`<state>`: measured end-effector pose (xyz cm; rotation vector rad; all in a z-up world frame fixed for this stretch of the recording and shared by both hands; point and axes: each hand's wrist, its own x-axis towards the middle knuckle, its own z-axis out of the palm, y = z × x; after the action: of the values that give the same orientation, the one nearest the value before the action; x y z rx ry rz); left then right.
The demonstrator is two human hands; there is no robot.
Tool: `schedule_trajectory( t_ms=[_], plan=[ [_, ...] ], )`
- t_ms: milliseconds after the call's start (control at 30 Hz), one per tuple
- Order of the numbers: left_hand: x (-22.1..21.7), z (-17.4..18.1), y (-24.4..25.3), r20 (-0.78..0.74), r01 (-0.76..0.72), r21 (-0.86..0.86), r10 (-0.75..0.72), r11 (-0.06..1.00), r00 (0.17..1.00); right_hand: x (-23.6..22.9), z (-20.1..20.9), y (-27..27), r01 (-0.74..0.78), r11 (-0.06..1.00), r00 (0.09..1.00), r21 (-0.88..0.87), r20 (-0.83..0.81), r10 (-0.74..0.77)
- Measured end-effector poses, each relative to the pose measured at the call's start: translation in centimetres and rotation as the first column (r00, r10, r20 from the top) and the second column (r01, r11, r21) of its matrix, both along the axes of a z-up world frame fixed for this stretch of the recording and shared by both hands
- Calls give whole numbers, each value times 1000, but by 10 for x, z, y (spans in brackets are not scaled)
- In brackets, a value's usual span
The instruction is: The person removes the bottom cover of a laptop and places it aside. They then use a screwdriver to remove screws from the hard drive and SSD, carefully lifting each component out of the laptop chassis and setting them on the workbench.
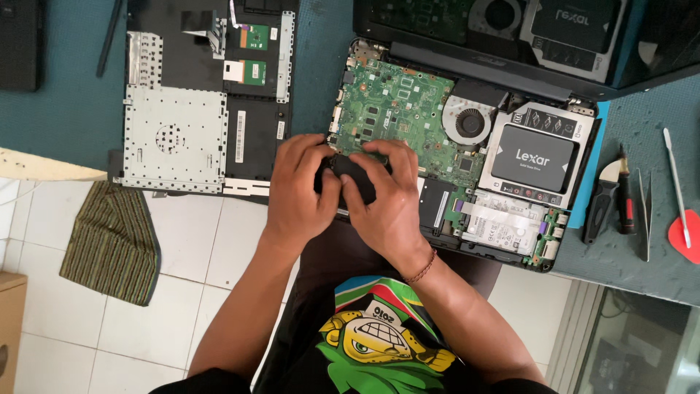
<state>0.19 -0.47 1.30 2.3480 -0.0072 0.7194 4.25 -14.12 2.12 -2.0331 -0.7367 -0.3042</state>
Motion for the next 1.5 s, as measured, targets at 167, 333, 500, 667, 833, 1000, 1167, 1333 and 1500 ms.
schedule_trajectory(
  t_ms=[167, 333, 500, 667, 833, 1000, 1167, 1333, 1500],
  plan=[
    [6, 12, 15, -159, 82, 50, -73, 995, 985, 1, 3, -1, -2, 1000, 999, 8, -35, 2],
    [14, 25, 24, -282, 190, 82, -160, 978, 946, 0, 4, -1, 12, 1000, 999, -6, -37, -13],
    [16, 28, 26, -371, 223, 122, -164, 967, 914, 0, 7, -1, -5, 1000, 997, 15, -74, 6],
    [14, 26, 25, -363, 222, 146, -156, 964, 919, 0, 5, -2, -2, 1000, 998, -8, -57, 1],
    [12, 23, 26, -349, 223, 146, -160, 964, 923, 0, 12, -1, 1, 1000, 997, 1, -71, -1],
    [8, 20, 26, -300, 196, 68, -167, 978, 939, -1, 11, -5, 21, 1000, 999, 16, -36, -21],
    [4, 44, 18, -298, 162, 27, -147, 986, 943, -1, 21, -29, 16, 999, 1000, 33, -10, -15],
    [7, 35, 3, -135, 124, 65, -114, 990, 984, -4, 18, -66, 75, 992, 997, 104, -41, -71],
    [16, 24, -40, 25, 331, 79, -333, 940, 942, -14, 22, -90, 148, 987, 988, 62, -60, -145]
  ],
)
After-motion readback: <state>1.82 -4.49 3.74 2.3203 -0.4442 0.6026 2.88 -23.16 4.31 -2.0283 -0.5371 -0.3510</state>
